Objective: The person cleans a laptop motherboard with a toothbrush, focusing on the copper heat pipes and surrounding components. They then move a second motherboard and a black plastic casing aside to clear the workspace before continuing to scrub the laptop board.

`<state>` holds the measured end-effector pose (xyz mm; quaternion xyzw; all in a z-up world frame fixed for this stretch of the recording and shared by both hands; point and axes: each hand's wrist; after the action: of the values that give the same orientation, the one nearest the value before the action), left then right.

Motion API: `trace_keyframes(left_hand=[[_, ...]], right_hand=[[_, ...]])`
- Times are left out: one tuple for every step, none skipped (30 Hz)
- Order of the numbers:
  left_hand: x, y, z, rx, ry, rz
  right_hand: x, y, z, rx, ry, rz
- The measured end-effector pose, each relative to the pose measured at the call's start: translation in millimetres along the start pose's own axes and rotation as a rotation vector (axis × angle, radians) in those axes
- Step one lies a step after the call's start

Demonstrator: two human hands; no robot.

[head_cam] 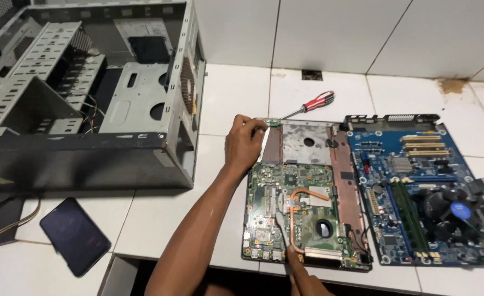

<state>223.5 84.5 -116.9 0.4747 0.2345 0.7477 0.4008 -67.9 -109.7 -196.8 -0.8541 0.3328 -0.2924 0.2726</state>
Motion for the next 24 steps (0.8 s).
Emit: trace_keyframes(left_hand=[[-0.3, -1.3, 0.3, -0.009, -0.002, -0.006], [-0.8, -1.9, 0.3, 0.015, -0.015, -0.005], [0.2, -2.6, 2.6, 0.032, -0.031, 0.0], [4.6, 0.3, 0.3, 0.017, -0.034, -0.002], [7.6, 4.0, -0.6, 0.043, -0.046, -0.046], [10.5, 7.2, -1.4, 0.069, -0.058, -0.091], [18.9, 16.1, -5.9, 0.06, -0.059, -0.093], [27.5, 23.9, -10.2, 0.081, -0.104, -0.104], [36.5, 30.6, -21.0, 0.115, -0.154, -0.115], [44.4, 35.0, -34.6, 0.119, -0.159, -0.117], [52.6, 39.5, -41.8, 0.067, -0.253, -0.03], [60.9, 43.6, -49.2, 0.014, -0.346, 0.057], [72.6, 57.6, -63.8, 0.018, -0.34, 0.058], [83.8, 71.1, -78.8, -0.052, -0.369, 0.062], [95.0, 84.6, -97.6, -0.116, -0.407, 0.065], [95.1, 83.1, -114.2, -0.105, -0.409, 0.066], [95.2, 81.7, -129.0, -0.179, -0.39, 0.054], [95.7, 80.7, -143.8, -0.252, -0.371, 0.043], [94.3, 80.5, -152.1, -0.25, -0.37, 0.047], [93.2, 80.5, -160.5, -0.242, -0.395, 0.099], [92.5, 80.5, -168.6, -0.232, -0.419, 0.152], [91.9, 80.8, -167.2, -0.229, -0.417, 0.156], [91.0, 81.7, -166.7, -0.219, -0.406, 0.131], [90.0, 83.0, -166.3, -0.209, -0.394, 0.106]], right_hand=[[-3.2, -37.8, -23.3, 0.0, 0.011, 0.002], [-6.5, -75.2, -47.3, 0.018, 0.431, -0.29], [-11.1, -114.1, -69.7, 0.033, 0.855, -0.577], [-13.0, -120.7, -66.6, 0.031, 0.869, -0.569], [-13.4, -127.0, -63.2, -0.019, 0.861, -0.604], [-13.6, -133.4, -59.3, -0.069, 0.852, -0.639], [-15.1, -126.9, -55.4, -0.069, 0.862, -0.635], [-16.9, -120.7, -50.5, -0.069, 0.824, -0.631], [-22.0, -112.7, -49.1, -0.073, 0.773, -0.629], [-20.4, -94.6, -49.3, -0.079, 0.77, -0.628], [-13.6, -78.5, -45.7, -0.041, 0.525, -0.564], [-7.0, -62.6, -41.7, 0.002, 0.281, -0.499], [5.5, -54.3, -32.8, 0.006, 0.278, -0.505], [17.7, -45.8, -23.2, 0.017, 0.125, -0.173], [26.0, -35.5, -16.1, 0.017, -0.034, 0.169], [19.7, -60.8, -45.3, 0.012, -0.043, 0.168], [14.3, -87.3, -73.6, 0.007, 0.41, -0.151], [9.4, -114.2, -102.1, 0.002, 0.861, -0.474], [13.6, -117.2, -106.8, 0.005, 0.858, -0.474], [17.7, -120.4, -111.8, -0.099, 0.845, -0.44], [22.2, -124.2, -116.7, -0.2, 0.831, -0.404], [26.4, -122.6, -115.0, -0.196, 0.828, -0.406], [30.3, -120.5, -114.3, -0.185, 0.886, -0.406], [34.3, -118.2, -114.0, -0.173, 0.943, -0.405]])
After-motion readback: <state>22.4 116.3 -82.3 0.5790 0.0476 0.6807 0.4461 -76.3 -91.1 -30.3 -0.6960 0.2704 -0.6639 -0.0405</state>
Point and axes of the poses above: each hand's wrist, its own z-axis towards the middle knuckle, its own x-axis out of the back of the hand, y = z × x, and after that the axes turned 1 degree about y, right-handed
